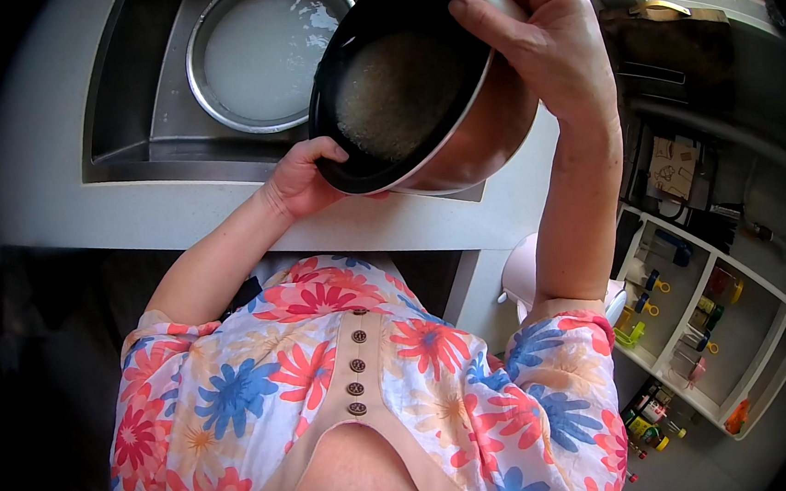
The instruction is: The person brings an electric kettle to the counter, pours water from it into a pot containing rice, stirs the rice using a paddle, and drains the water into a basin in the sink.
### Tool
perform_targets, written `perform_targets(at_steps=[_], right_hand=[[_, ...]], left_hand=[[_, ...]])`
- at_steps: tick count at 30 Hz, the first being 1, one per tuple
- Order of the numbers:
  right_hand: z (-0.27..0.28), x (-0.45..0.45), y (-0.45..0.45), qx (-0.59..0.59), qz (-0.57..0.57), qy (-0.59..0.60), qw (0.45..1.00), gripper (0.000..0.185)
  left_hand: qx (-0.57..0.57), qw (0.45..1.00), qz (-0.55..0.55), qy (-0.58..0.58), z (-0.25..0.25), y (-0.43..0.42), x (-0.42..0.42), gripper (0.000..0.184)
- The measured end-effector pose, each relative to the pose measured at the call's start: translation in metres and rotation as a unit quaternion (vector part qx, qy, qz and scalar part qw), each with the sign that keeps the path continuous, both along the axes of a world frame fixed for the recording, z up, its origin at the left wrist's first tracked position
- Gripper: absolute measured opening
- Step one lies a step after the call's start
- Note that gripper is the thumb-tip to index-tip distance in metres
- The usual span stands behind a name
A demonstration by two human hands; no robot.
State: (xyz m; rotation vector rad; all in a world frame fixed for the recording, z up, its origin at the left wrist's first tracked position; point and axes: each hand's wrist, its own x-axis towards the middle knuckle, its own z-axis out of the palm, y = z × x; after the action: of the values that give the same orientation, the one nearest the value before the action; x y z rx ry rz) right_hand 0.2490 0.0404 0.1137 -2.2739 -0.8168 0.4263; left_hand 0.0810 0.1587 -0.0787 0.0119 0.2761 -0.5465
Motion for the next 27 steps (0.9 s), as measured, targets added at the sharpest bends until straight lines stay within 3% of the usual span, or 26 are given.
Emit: perform_targets(at_steps=[25, 27], right_hand=[[-0.002, -0.001, 0.012, 0.01, 0.024, -0.049, 0.998, 0.03], [0.011, -0.015, 0.029, 0.012, -0.025, 0.011, 1.0, 0.023]], left_hand=[[-0.007, 1.0, 0.003, -0.014, -0.004, -0.001, 0.001, 0.058], [-0.013, 1.0, 0.001, -0.013, -0.003, -0.001, 0.001, 0.058]])
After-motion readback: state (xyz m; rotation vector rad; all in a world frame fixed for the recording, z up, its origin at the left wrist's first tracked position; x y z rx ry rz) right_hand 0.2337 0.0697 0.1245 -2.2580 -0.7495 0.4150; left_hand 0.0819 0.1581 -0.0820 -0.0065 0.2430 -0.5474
